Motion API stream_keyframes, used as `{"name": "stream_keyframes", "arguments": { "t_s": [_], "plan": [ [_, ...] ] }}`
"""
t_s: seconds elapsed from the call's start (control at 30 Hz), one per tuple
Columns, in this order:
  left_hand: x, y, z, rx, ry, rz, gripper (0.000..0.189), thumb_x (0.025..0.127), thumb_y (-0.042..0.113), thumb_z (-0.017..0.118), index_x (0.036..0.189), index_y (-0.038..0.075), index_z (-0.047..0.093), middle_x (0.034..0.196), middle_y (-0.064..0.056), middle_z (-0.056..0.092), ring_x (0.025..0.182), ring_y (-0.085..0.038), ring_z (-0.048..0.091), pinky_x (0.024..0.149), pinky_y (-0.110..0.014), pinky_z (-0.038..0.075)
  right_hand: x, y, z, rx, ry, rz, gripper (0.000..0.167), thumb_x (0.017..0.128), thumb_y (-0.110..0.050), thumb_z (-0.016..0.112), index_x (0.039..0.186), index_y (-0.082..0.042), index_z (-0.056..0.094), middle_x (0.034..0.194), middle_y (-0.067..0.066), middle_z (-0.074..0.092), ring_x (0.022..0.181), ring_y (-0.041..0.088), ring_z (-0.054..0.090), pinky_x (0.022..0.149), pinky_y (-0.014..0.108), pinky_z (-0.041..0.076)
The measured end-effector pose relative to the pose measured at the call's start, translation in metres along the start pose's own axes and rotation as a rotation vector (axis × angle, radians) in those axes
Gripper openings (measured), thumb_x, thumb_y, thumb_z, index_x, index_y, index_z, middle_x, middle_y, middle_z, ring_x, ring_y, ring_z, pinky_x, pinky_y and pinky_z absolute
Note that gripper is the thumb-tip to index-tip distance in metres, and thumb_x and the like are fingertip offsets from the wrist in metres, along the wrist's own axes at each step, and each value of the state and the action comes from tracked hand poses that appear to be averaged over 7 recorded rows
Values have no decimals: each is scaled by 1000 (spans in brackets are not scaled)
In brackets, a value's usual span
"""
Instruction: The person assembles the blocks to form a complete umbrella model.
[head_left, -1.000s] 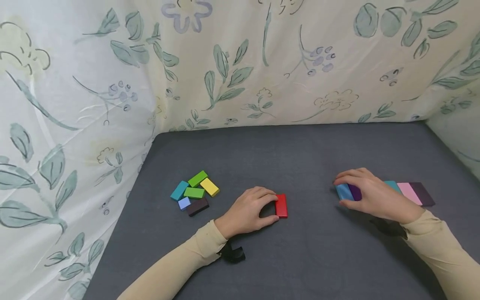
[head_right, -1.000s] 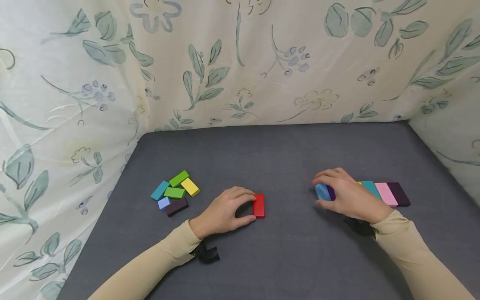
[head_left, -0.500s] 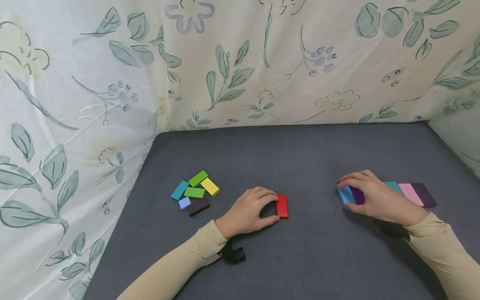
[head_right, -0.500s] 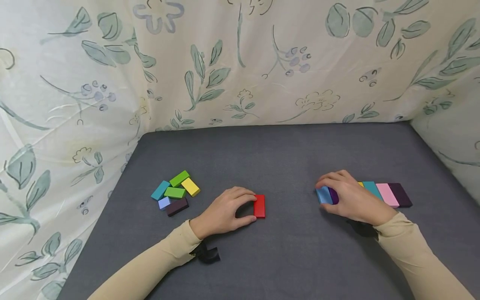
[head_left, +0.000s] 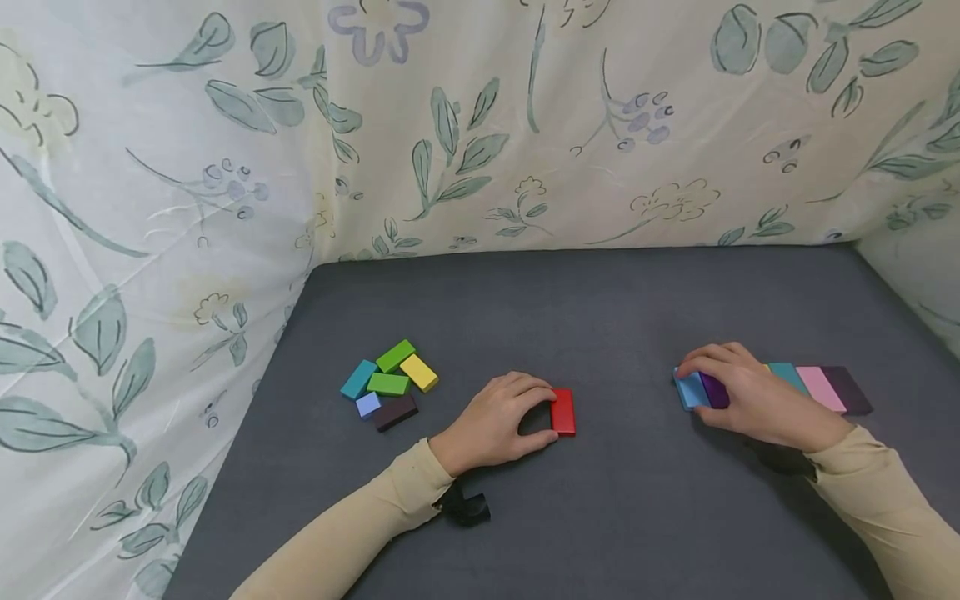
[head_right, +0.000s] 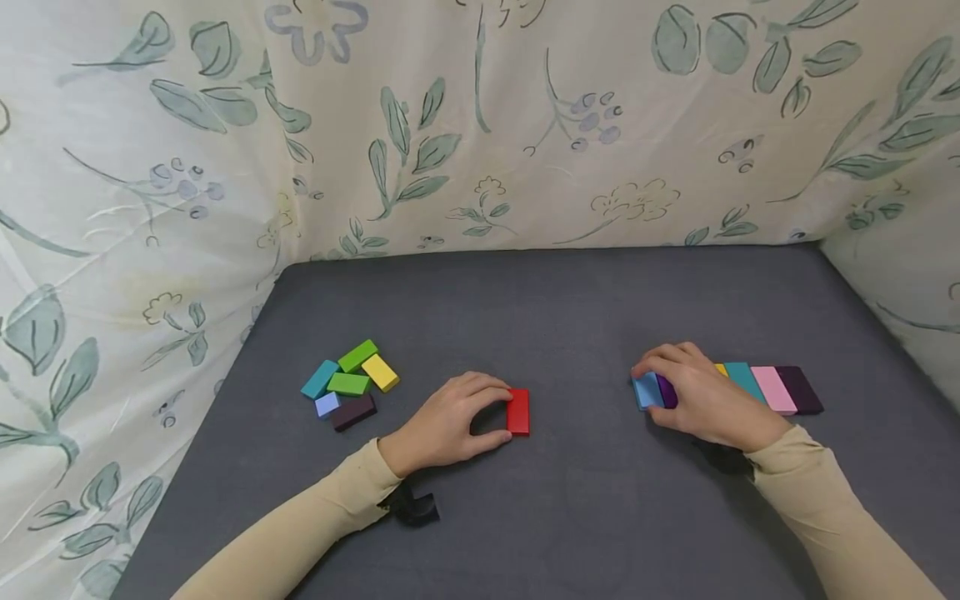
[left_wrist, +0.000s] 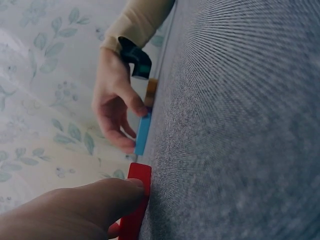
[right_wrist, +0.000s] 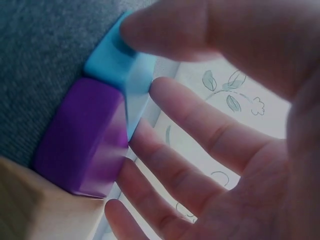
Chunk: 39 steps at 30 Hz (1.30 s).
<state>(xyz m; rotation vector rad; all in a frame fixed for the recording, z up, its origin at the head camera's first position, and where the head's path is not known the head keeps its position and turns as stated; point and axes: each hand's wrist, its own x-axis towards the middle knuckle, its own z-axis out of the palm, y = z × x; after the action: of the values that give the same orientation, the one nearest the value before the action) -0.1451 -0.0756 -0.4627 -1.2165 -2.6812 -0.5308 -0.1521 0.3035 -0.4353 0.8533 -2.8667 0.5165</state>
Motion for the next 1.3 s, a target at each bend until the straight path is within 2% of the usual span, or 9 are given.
{"name": "stream_keyframes", "arguments": {
  "t_s": [0.47, 0.77, 1.03, 1.3],
  "plan": [
    [0, -2, 2, -12, 3, -3, 44, 94, 43, 76, 129, 18, 69, 133, 3, 65, 125, -15, 58, 108, -38, 49, 2, 2, 0, -17, 36, -35, 44, 71, -9, 92, 108, -20, 72, 119, 1, 67, 111, 26, 52, 81, 47, 53],
    [0, -2, 2, -1, 19, -3, 42, 94, 43, 76, 127, 18, 69, 131, 4, 66, 125, -15, 59, 108, -38, 49, 14, -11, -3, -4, 46, -52, 38, 78, -11, 88, 111, -20, 72, 121, -3, 65, 114, 21, 59, 89, 43, 51],
    [1, -2, 1, 0, 22, 4, 41, 93, 41, 77, 127, 18, 70, 130, 4, 67, 124, -15, 59, 106, -38, 50, 40, -28, -1, 77, -8, -27, 36, 82, -11, 83, 116, -14, 71, 124, 5, 65, 116, 28, 59, 92, 52, 55],
    [0, -1, 2, -9, 7, -5, 42, 94, 43, 76, 127, 18, 70, 131, 3, 66, 125, -16, 59, 109, -38, 49, 76, -50, 15, 123, -34, -41, 37, 83, -15, 84, 117, -9, 70, 123, 9, 66, 113, 29, 59, 94, 48, 56]
  ]
}}
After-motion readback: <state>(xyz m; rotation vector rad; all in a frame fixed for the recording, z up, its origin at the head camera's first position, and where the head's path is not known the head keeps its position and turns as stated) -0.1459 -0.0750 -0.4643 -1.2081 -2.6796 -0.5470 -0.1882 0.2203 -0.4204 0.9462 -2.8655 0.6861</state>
